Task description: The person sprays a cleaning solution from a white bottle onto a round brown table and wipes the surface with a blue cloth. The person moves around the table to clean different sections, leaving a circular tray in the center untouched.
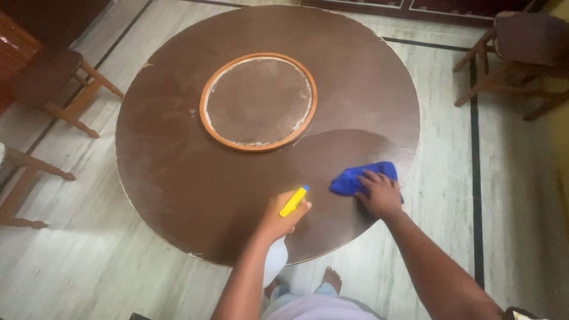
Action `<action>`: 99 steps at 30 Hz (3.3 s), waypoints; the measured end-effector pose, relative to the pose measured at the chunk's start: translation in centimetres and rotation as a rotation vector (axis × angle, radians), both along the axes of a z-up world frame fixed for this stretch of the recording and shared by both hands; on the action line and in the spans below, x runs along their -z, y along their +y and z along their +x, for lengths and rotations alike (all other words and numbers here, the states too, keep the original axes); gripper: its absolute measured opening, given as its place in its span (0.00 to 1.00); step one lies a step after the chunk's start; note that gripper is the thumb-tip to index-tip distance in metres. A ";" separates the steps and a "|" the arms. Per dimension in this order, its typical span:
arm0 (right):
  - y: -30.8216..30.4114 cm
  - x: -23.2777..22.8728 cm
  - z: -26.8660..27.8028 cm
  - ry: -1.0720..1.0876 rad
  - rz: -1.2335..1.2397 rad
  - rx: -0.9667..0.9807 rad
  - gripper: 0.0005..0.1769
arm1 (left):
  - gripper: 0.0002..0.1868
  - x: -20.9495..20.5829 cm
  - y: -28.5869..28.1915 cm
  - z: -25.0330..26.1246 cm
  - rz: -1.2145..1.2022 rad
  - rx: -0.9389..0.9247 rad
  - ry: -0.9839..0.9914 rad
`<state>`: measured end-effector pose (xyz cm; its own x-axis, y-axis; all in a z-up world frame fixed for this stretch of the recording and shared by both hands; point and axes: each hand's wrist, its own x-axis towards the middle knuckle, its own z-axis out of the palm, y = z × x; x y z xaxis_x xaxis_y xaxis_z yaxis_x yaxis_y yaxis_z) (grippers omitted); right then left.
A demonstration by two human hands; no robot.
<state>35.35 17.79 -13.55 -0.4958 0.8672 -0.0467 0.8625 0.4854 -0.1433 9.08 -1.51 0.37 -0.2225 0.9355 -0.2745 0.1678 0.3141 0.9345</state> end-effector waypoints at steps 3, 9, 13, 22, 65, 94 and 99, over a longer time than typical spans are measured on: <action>2.0 0.9 1.4 0.020 0.015 0.102 0.33 | 0.13 -0.1 -0.3 0.7 -0.024 -0.004 -0.016; 4.1 1.0 3.0 0.071 0.026 0.184 0.32 | 0.13 0.3 -0.6 1.9 -0.107 0.026 -0.027; 5.4 2.0 3.5 0.130 0.049 0.181 0.32 | 0.15 0.6 -0.7 2.5 -0.109 0.036 0.019; 8.9 3.9 4.4 0.204 0.098 0.142 0.32 | 0.14 -0.1 -1.2 4.4 -0.131 -0.060 -0.044; -19.7 2.1 -11.8 0.134 -0.217 -0.369 0.26 | 0.14 0.3 -11.9 -0.8 0.005 -0.042 -0.021; -24.4 -0.6 -11.3 -0.016 -0.119 -0.680 0.28 | 0.10 0.0 -12.3 -1.9 0.019 -0.022 -0.082; -23.1 -0.8 -9.3 -0.004 -0.129 -0.612 0.29 | 0.11 -0.3 -10.4 -0.9 0.024 -0.044 -0.081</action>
